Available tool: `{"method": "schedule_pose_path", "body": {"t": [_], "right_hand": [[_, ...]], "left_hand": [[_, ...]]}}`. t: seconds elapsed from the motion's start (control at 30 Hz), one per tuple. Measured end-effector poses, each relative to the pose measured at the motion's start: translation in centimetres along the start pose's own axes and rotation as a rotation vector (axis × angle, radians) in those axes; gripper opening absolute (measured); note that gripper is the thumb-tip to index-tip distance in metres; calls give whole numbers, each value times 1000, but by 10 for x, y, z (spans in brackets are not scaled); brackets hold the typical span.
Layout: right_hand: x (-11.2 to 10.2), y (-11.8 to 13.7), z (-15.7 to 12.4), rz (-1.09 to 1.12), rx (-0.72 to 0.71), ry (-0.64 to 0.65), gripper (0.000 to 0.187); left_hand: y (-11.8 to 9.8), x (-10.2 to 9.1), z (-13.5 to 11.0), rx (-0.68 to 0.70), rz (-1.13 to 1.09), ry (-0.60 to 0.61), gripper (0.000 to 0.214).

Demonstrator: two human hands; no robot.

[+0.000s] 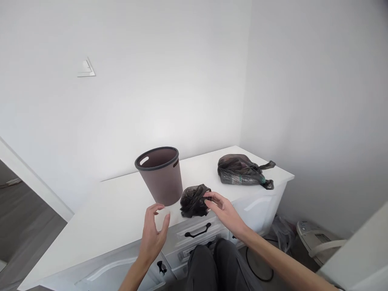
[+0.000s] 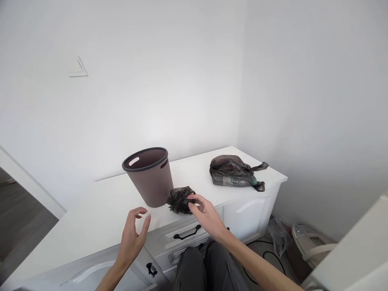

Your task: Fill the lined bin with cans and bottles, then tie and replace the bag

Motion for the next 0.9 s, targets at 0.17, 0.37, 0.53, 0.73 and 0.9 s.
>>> {"method": "schedule_pose_path", "body": {"t": [0.17, 0.37, 0.53, 0.73, 0.9], "right_hand": [[-3, 48, -19, 268, 17, -3, 33], [-2, 60, -30, 417, 36, 33, 40], [8, 36, -36, 305, 115, 70, 48], [12, 55, -41, 118, 67, 38, 49], [8, 100, -49, -132, -164, 69, 42]], "left_hand": [[-85, 19, 14, 36, -119, 173, 38], [-102, 23, 18, -38, -177, 290, 41], [-93, 17, 10, -111, -225, 280, 41], [-64, 10, 7, -198, -245, 337, 50], [-74, -45, 25, -100, -42, -31, 43]]}}
Point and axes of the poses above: each hand's wrist, its own z-axis towards the middle knuckle, its own x-axis out of the palm, y = z × x, the point moved 9 cm from there along z, towards the middle knuckle, and after that the axes turned 4 degrees about x, right-handed, at the moved point
